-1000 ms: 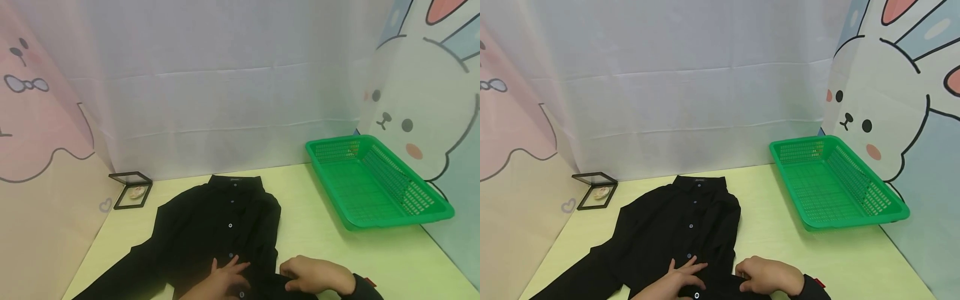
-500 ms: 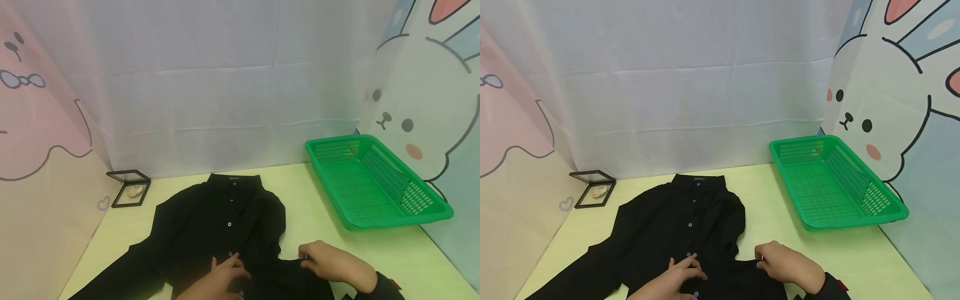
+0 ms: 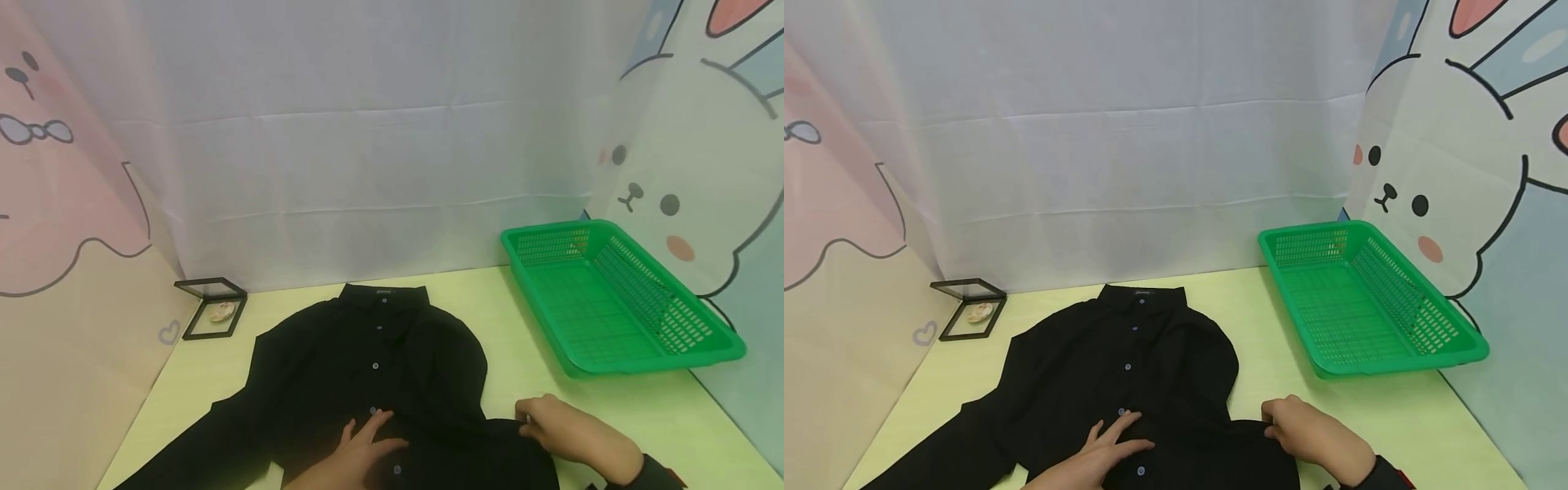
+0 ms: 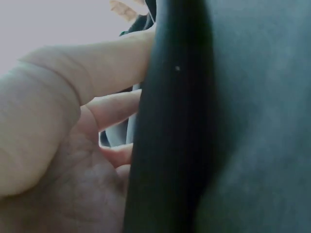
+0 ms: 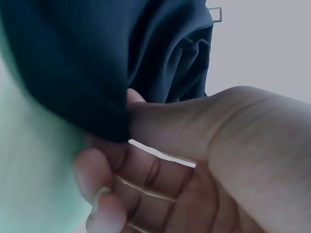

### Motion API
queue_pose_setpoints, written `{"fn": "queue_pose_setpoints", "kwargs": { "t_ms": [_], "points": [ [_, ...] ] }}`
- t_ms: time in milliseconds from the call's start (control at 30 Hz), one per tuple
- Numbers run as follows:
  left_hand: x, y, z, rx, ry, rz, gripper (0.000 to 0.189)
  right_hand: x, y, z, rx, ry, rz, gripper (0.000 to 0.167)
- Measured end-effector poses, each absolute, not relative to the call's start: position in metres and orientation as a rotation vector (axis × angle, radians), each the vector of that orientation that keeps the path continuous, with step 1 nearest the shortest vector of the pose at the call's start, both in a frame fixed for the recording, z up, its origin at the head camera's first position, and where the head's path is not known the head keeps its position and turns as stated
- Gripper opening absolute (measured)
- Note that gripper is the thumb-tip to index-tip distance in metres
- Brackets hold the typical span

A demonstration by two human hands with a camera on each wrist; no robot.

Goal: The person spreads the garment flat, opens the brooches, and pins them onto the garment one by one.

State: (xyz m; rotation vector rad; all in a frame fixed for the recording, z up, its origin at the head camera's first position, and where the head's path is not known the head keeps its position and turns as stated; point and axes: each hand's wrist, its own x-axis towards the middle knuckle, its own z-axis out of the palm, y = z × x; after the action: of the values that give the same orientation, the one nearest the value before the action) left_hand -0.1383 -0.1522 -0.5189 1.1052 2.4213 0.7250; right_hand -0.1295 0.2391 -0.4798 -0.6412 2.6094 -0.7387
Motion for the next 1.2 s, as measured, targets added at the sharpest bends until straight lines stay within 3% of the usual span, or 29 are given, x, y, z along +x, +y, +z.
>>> {"fn": "queue_pose_setpoints", "kwargs": {
  "t_ms": [200,333,533,833,1000,1100,1200],
  "points": [
    [-0.140,-0.159,-0.540,1.100,2.399,0.800,0.068,-0.122,0.254,-0.484,-0.637,2.557,-0.837,0.014],
    [-0.141,-0.159,-0.541,1.045,2.394,0.804,0.070,-0.121,0.249,-0.484,-0.685,2.525,-0.927,0.005],
    [-0.136,-0.136,-0.500,0.940,2.340,0.674,0.070,-0.122,0.225,-0.485,-0.847,2.539,-0.914,0.031],
    [-0.130,-0.099,-0.483,1.431,2.331,0.531,0.057,-0.112,0.172,-0.481,-1.125,2.363,-0.859,0.025],
    [-0.125,-0.093,-0.491,1.576,2.321,0.401,0.049,-0.108,0.171,-0.474,-1.132,2.328,-0.892,0.029],
    [-0.124,-0.097,-0.495,1.643,2.367,0.347,0.038,-0.115,0.179,-0.471,-1.095,2.338,-0.956,0.021],
    [-0.123,-0.101,-0.496,1.619,2.364,0.337,0.041,-0.126,0.186,-0.471,-0.960,2.379,-1.023,0.009]
  ]
}}
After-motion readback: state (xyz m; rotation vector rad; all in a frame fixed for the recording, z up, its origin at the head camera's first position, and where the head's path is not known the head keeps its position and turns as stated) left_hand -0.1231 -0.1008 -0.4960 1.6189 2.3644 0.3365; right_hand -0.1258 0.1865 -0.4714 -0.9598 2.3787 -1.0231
